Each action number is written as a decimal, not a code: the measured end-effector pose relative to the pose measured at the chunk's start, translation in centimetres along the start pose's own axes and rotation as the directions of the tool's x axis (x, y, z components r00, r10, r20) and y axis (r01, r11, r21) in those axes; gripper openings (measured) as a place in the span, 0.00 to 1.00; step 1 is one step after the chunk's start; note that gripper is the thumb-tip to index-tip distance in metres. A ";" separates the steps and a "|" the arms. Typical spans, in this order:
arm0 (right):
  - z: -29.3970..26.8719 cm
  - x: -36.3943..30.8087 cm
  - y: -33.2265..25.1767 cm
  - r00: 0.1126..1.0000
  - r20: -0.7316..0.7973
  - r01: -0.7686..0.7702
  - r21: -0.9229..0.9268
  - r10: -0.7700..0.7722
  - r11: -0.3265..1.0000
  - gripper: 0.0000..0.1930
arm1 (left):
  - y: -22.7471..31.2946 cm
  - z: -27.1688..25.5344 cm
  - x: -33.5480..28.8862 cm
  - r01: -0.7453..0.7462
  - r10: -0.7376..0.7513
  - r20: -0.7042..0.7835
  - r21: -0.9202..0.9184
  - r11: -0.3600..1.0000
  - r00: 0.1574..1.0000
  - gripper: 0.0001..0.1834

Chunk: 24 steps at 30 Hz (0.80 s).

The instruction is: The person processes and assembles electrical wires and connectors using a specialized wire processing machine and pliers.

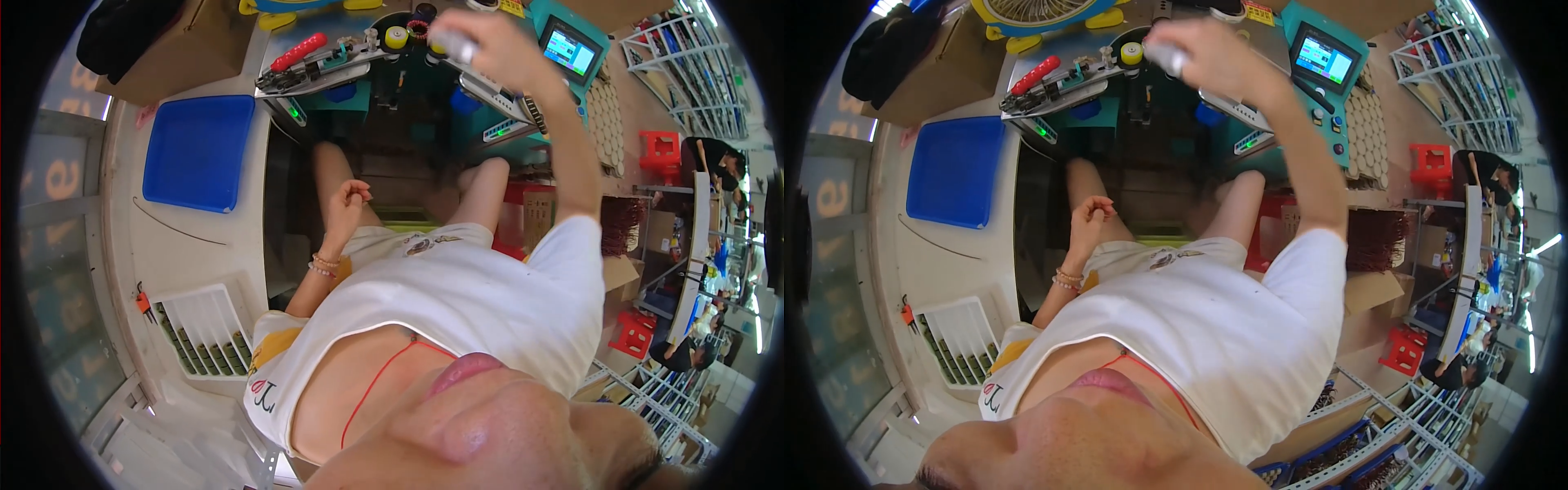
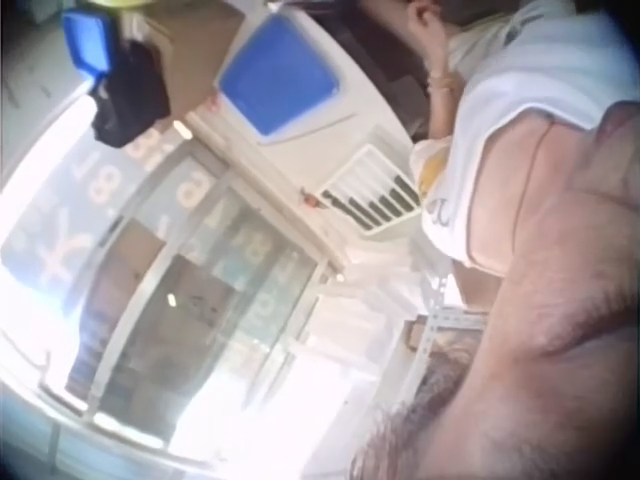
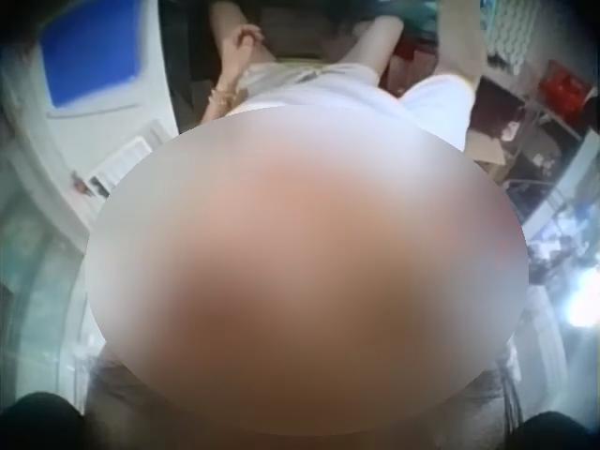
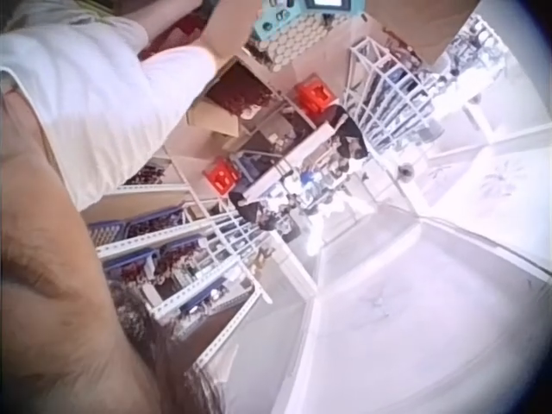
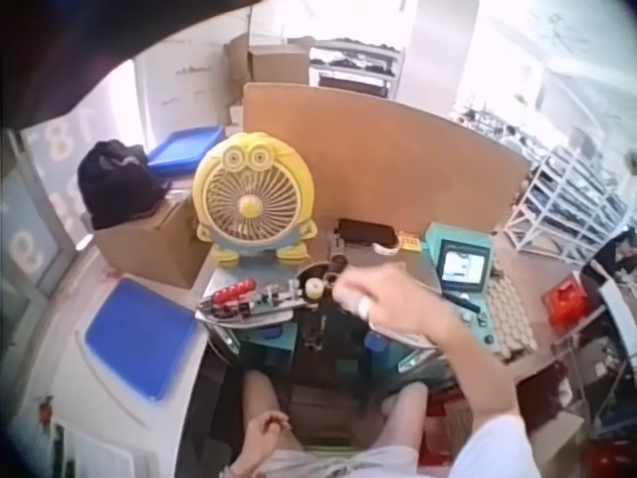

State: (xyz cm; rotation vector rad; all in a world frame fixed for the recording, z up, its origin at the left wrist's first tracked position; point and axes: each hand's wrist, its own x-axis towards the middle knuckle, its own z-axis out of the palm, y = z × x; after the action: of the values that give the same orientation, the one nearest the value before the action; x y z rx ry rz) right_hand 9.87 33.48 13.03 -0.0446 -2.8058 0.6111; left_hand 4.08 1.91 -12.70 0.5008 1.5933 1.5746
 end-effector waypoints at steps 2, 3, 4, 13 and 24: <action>5.7 -4.2 0.8 0.988 0.060 -0.147 0.060 0.143 0.987 0.14 | 0.0 0.0 0.1 0.005 -0.005 0.001 0.012 1.000 1.000 0.13; 8.9 -5.4 2.2 0.938 0.134 -0.334 0.108 0.319 0.936 0.20 | 0.3 0.2 0.4 0.012 -0.013 0.031 0.044 0.999 0.999 0.13; 12.0 -5.9 3.6 0.913 0.140 -0.404 0.178 0.383 0.897 0.24 | 0.4 0.2 0.1 0.024 -0.028 0.052 0.079 0.997 0.998 0.13; 21.2 -1.1 8.4 0.808 -0.374 -0.296 0.412 0.456 0.862 0.35 | -0.7 1.6 -0.1 0.084 -0.073 -0.064 0.195 0.977 0.995 0.14; 21.2 -0.5 7.9 0.770 -0.385 -0.369 0.381 0.508 0.848 0.21 | 7.1 5.8 5.5 -0.316 0.292 0.121 0.314 0.895 0.949 0.11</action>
State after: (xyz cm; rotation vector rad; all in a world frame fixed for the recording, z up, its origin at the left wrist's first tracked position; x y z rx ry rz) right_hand 4.52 32.07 -8.93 -0.7244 -2.1983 0.9565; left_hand 3.46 10.70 -6.75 1.0218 1.7987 1.4930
